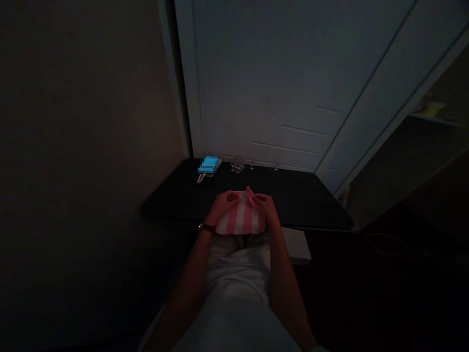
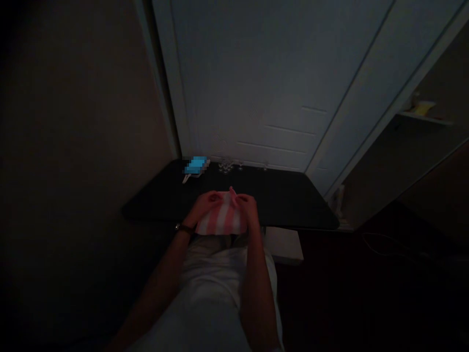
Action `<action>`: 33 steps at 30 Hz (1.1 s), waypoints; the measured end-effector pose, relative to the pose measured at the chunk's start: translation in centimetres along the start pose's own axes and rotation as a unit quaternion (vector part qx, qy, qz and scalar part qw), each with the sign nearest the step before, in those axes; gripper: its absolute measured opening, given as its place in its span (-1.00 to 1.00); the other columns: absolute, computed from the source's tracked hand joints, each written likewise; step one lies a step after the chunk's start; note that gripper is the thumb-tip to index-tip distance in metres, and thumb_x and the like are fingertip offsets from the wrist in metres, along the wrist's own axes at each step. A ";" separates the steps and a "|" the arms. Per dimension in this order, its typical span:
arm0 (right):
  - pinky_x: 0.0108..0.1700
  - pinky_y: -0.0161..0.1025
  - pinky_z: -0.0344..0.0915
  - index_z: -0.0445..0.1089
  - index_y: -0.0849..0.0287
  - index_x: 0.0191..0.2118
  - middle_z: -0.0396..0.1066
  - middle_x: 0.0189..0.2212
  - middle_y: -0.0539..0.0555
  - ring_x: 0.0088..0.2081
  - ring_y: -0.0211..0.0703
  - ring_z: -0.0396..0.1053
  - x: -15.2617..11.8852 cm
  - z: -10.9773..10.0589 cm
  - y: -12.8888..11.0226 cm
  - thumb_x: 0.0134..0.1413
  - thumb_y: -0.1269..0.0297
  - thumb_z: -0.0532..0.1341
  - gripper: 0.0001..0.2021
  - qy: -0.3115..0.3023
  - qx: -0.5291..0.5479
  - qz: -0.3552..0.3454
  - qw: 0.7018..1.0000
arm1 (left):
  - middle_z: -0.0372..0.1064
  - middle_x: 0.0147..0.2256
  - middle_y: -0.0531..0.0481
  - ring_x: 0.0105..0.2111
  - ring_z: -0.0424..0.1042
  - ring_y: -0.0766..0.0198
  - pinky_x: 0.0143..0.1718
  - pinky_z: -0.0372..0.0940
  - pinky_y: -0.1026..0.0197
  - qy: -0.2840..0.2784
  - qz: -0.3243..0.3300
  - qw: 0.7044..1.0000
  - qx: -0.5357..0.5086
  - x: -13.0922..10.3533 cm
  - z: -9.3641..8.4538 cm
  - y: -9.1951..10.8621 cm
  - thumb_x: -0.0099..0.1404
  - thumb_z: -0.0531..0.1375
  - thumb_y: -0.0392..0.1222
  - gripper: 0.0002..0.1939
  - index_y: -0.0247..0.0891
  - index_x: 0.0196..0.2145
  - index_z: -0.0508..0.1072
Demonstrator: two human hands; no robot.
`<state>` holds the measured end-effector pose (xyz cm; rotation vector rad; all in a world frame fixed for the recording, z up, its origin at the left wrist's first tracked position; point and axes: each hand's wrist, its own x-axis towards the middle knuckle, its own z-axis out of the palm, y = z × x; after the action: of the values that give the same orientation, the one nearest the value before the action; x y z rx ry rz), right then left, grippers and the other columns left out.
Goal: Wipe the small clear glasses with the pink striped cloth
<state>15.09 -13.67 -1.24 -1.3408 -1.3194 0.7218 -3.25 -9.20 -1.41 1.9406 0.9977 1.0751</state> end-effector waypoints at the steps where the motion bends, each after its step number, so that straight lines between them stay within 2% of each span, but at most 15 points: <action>1: -0.31 -0.30 0.24 0.49 0.23 -0.37 0.48 -0.39 0.07 -0.35 -0.15 0.38 0.0 0.0 0.1 -0.15 0.27 0.12 -0.75 0.005 0.001 0.003 1.000 | 0.44 -0.35 0.00 -0.33 0.40 0.26 -0.30 0.27 0.28 0.000 -0.002 1.000 0.001 0.0 0.0 0.0 0.05 0.17 -0.19 -0.81 -0.28 -0.34 0.44; 8: -0.29 -0.31 0.25 0.46 0.23 -0.31 0.48 -0.34 0.08 -0.30 -0.15 0.37 -0.5 -0.4 -0.4 -0.12 0.25 0.11 -0.73 0.027 0.012 -0.009 1.000 | 0.44 -0.35 0.00 -0.33 0.40 0.24 -0.31 0.27 0.27 0.008 -0.010 1.000 0.011 0.0 0.0 -0.1 0.05 0.16 -0.17 -0.80 -0.27 -0.34 0.44; 16: -0.28 -0.33 0.24 0.48 0.19 -0.37 0.48 -0.39 0.03 -0.33 -0.18 0.37 -0.5 0.4 -1.2 -0.14 0.27 0.13 -0.79 -0.025 -0.004 -0.016 1.000 | 0.45 -0.27 -0.01 -0.29 0.40 0.24 -0.25 0.28 0.26 -0.017 0.002 1.000 -0.006 -0.2 0.0 0.5 0.04 0.16 -0.23 -0.72 -0.28 -0.23 0.44; 21: -0.33 -0.33 0.23 0.47 0.20 -0.37 0.48 -0.40 0.05 -0.36 -0.19 0.37 -0.3 0.2 -0.9 -0.14 0.29 0.11 -0.77 -0.007 -0.032 -0.006 0.999 | 0.44 -0.22 -0.04 -0.25 0.41 0.24 -0.22 0.28 0.25 -0.028 0.017 0.999 -0.020 -0.4 0.1 0.9 0.05 0.15 -0.27 -0.65 -0.28 -0.15 0.42; 28: -0.41 -0.32 0.19 0.48 0.22 -0.41 0.47 -0.45 0.08 -0.41 -0.17 0.34 -0.6 -0.6 -0.5 -0.14 0.26 0.11 -0.77 0.027 -0.078 0.012 0.997 | 0.44 -0.25 -0.02 -0.27 0.40 0.25 -0.22 0.28 0.26 -0.017 0.006 1.000 -0.012 -0.4 0.4 0.9 0.06 0.14 -0.30 -0.69 -0.27 -0.19 0.44; 33: -0.39 -0.32 0.19 0.47 0.24 -0.38 0.47 -0.41 0.10 -0.39 -0.16 0.35 -0.7 -1.1 -0.9 -0.12 0.22 0.10 -0.73 0.034 -0.081 0.012 0.996 | 0.45 -0.30 0.01 -0.30 0.40 0.24 -0.26 0.28 0.26 -0.009 0.001 1.000 -0.007 -0.4 0.6 1.2 0.03 0.16 -0.31 -0.71 -0.27 -0.23 0.46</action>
<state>15.72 -14.74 -0.31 -1.4993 -1.3321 0.5903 -2.52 -10.18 -0.82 1.9378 0.9762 1.0616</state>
